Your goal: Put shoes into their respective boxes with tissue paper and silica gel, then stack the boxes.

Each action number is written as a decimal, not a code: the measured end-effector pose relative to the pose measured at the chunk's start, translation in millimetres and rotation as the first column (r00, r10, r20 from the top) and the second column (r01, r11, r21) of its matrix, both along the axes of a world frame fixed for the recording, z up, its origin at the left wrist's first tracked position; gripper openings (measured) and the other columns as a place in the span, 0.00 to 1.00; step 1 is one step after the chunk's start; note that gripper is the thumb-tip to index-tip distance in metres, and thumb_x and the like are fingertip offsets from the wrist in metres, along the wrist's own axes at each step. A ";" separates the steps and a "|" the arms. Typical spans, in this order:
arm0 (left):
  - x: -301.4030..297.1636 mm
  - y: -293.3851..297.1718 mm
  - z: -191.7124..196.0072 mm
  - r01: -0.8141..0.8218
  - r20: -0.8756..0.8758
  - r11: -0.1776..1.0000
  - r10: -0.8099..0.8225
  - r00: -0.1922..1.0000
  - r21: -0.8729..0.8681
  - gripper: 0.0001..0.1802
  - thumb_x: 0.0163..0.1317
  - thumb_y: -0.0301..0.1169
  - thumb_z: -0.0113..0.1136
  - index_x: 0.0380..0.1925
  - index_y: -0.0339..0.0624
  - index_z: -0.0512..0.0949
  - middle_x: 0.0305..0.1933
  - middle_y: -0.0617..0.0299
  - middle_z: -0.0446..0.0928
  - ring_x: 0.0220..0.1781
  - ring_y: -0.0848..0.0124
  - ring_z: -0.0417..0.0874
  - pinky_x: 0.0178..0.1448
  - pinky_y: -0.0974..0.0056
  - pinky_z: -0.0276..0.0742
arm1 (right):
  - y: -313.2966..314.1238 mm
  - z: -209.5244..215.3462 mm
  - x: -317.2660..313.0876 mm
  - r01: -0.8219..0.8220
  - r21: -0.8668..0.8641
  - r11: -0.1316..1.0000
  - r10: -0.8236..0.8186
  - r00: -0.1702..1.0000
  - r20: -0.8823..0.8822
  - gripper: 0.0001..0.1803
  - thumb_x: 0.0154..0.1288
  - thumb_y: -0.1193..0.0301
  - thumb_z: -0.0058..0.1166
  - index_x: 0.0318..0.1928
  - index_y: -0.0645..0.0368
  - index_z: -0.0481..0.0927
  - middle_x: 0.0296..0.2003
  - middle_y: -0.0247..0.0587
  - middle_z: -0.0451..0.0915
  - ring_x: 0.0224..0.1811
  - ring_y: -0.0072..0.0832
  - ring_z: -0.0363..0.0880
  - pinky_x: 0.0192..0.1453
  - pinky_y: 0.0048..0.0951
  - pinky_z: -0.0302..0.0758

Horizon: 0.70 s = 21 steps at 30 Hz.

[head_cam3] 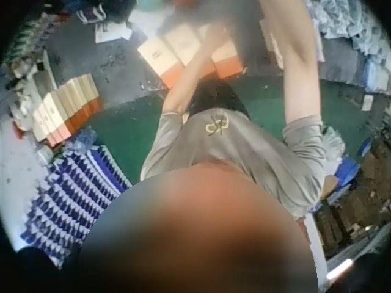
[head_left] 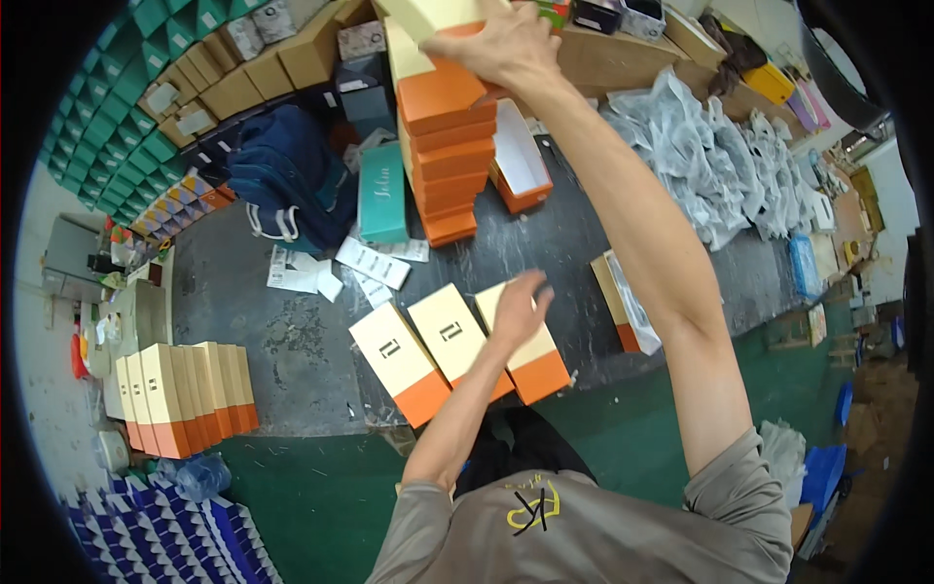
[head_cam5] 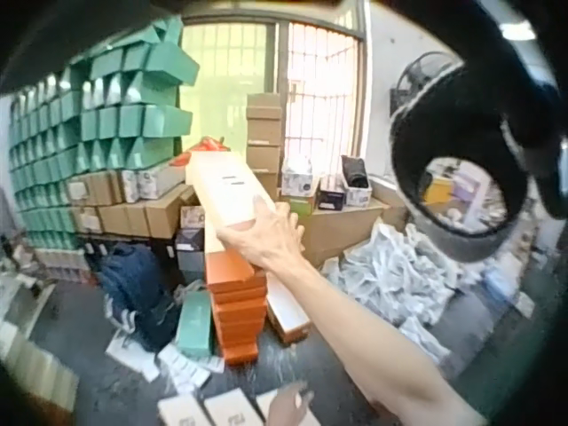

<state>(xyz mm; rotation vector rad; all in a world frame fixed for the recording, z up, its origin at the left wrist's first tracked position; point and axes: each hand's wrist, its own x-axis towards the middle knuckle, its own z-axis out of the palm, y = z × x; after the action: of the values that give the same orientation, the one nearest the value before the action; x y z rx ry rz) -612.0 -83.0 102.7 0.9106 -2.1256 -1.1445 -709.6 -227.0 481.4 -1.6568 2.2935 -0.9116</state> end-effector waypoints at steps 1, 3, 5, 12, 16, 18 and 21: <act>-20.4 -6.4 21.2 -0.094 -0.164 0.992 0.080 0.983 -0.079 0.17 0.68 0.35 0.61 0.52 0.38 0.81 0.55 0.45 0.82 0.60 0.48 0.81 0.66 0.53 0.74 | 16.9 -1.2 -18.4 0.018 -0.142 0.990 -0.016 1.000 0.014 0.60 0.50 0.37 0.66 0.77 0.57 0.61 0.69 0.66 0.64 0.74 0.55 0.60 0.75 0.53 0.61; -42.5 -23.0 50.0 -0.161 -0.204 0.984 0.141 0.969 -0.082 0.14 0.67 0.33 0.60 0.47 0.36 0.83 0.48 0.46 0.84 0.51 0.48 0.85 0.57 0.51 0.79 | 59.9 -39.8 -64.6 0.010 -0.491 0.871 -0.002 1.000 0.017 0.58 0.53 0.36 0.64 0.78 0.52 0.59 0.69 0.65 0.64 0.74 0.56 0.60 0.76 0.51 0.62; -57.5 -25.9 59.5 -0.175 -0.180 0.983 0.162 0.970 -0.055 0.14 0.68 0.31 0.59 0.49 0.36 0.82 0.48 0.45 0.83 0.50 0.49 0.85 0.56 0.52 0.79 | 138.5 -80.9 -107.1 -0.090 -0.546 0.833 -0.048 0.971 -0.234 0.52 0.50 0.50 0.75 0.73 0.56 0.66 0.61 0.56 0.72 0.65 0.49 0.69 0.67 0.43 0.69; -242.9 2.1 -18.0 0.139 0.110 0.990 -0.135 0.985 -0.035 0.24 0.65 0.28 0.59 0.61 0.33 0.75 0.67 0.41 0.74 0.69 0.45 0.74 0.73 0.51 0.70 | 533.3 -354.0 -215.9 0.540 0.069 0.839 -0.533 0.841 -0.095 0.59 0.42 0.59 0.77 0.75 0.58 0.60 0.65 0.60 0.63 0.69 0.56 0.63 0.73 0.51 0.64; -289.5 -39.9 -114.7 0.119 0.207 0.982 -0.087 0.974 -0.148 0.29 0.63 0.27 0.56 0.66 0.39 0.73 0.65 0.38 0.75 0.65 0.45 0.77 0.69 0.50 0.73 | 589.2 -441.3 -191.8 0.482 0.333 0.810 -0.495 0.867 -0.053 0.61 0.38 0.55 0.79 0.75 0.55 0.62 0.70 0.62 0.58 0.71 0.59 0.59 0.74 0.56 0.61; -319.0 -29.6 -121.2 0.366 0.423 0.925 -0.375 0.825 0.106 0.28 0.61 0.24 0.54 0.63 0.51 0.78 0.53 0.39 0.82 0.56 0.43 0.82 0.61 0.47 0.78 | 606.8 -462.6 -194.9 0.489 0.331 0.807 -0.512 0.859 -0.019 0.61 0.38 0.54 0.80 0.74 0.55 0.63 0.70 0.63 0.57 0.71 0.59 0.59 0.74 0.56 0.61; -326.2 -3.2 -100.4 0.385 0.388 0.909 -0.416 0.822 0.159 0.29 0.60 0.21 0.49 0.60 0.56 0.81 0.48 0.40 0.83 0.53 0.41 0.83 0.57 0.44 0.78 | 601.1 -478.9 -208.0 0.479 0.317 0.818 -0.501 0.865 -0.015 0.62 0.39 0.56 0.81 0.75 0.55 0.61 0.72 0.62 0.54 0.73 0.59 0.57 0.75 0.54 0.60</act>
<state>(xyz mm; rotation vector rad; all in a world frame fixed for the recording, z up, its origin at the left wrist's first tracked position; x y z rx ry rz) -938.2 -86.2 2.3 0.8128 -2.7392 -1.3308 -917.6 374.2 2.5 -0.9013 2.6965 -0.6197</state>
